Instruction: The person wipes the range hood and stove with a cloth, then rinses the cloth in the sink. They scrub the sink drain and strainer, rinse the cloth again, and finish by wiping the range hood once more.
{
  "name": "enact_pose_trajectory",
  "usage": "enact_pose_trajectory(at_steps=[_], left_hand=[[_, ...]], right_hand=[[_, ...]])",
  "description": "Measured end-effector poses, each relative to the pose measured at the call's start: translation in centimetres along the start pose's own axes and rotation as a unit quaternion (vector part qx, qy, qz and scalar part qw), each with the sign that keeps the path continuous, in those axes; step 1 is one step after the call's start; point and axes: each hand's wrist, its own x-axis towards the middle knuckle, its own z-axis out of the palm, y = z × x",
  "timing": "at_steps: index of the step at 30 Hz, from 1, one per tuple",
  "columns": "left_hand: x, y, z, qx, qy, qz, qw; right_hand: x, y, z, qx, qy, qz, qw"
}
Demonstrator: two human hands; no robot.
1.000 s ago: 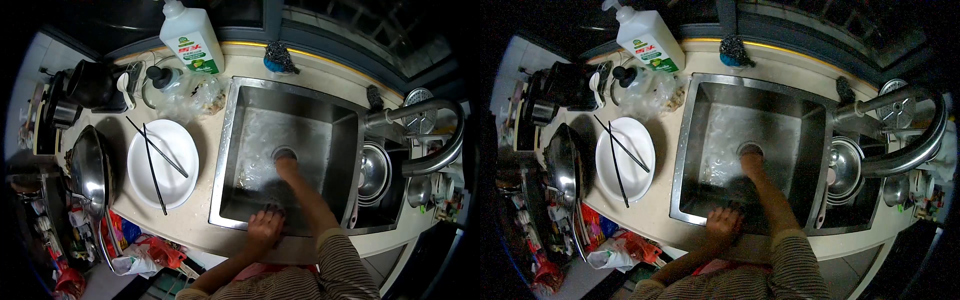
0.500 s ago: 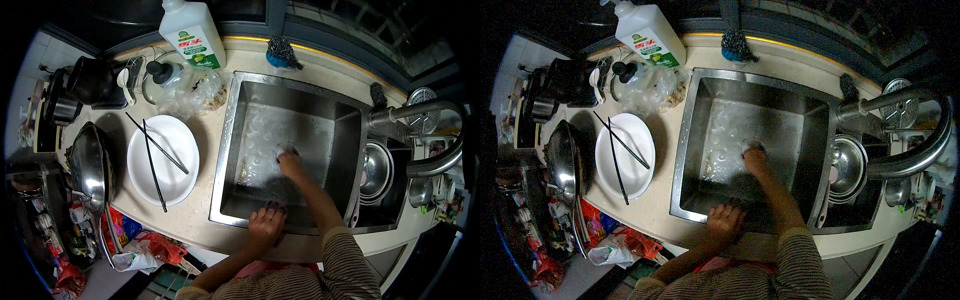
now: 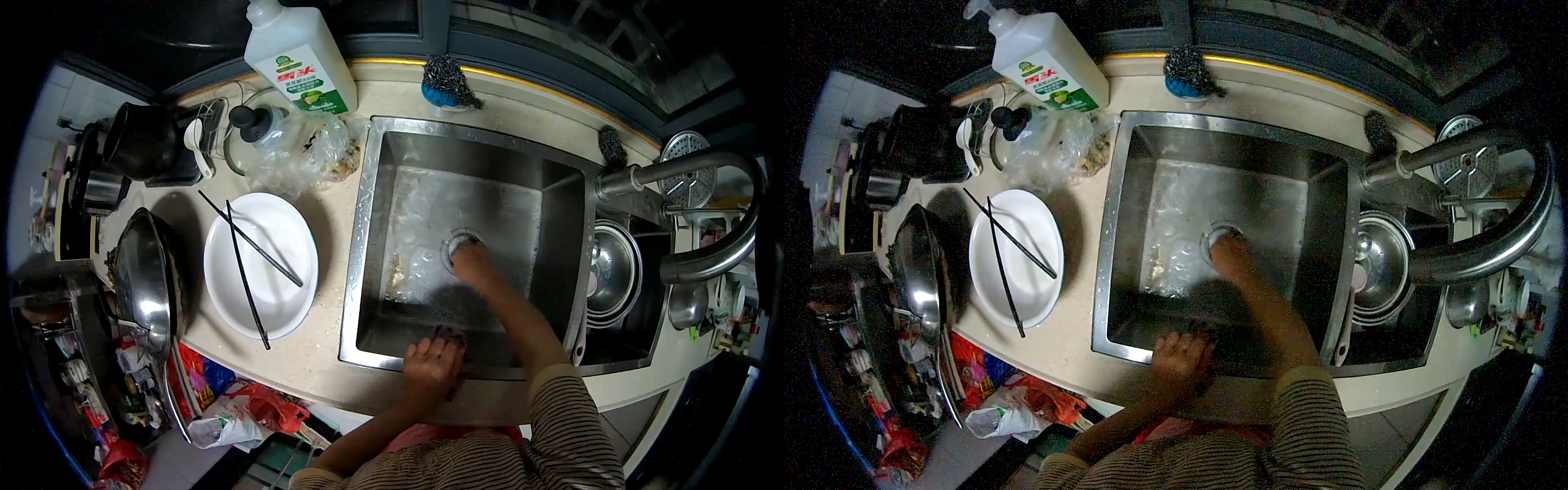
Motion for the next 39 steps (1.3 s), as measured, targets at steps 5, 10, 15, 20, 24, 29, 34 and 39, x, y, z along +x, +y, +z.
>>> enact_pose_trajectory(at_steps=[5,10,15,20,24,29,34,39], left_hand=[[0.1,0.0,0.2,-0.009,0.017,0.008,1.000],[0.0,0.0,0.0,-0.010,-0.003,0.006,1.000],[0.8,0.0,0.0,0.007,0.059,0.031,0.998],[-0.1,-0.2,0.5,0.016,0.000,0.005,1.000],[-0.4,-0.1,0.5,0.020,-0.030,-0.006,0.999],[-0.1,0.0,0.2,0.034,-0.009,0.007,0.999],[-0.2,0.0,0.0,0.021,-0.022,0.002,1.000],[-0.2,-0.2,0.4,0.002,0.016,0.009,1.000]], right_hand=[[-1.1,-0.6,-4.3,-0.011,-0.088,-0.011,0.996],[-0.7,0.1,-2.8,0.007,0.016,-0.027,0.999],[0.7,0.4,1.9,-0.041,-0.006,0.016,0.999],[0.2,-0.3,-0.4,-0.067,-0.012,0.021,0.997],[0.0,0.4,1.3,-0.050,0.015,-0.001,0.999],[0.4,0.3,0.8,-0.057,0.016,-0.002,0.998],[-0.2,0.3,0.1,-0.082,0.010,-0.025,0.996],[-0.5,0.1,0.4,-0.032,0.064,-0.020,0.997]])
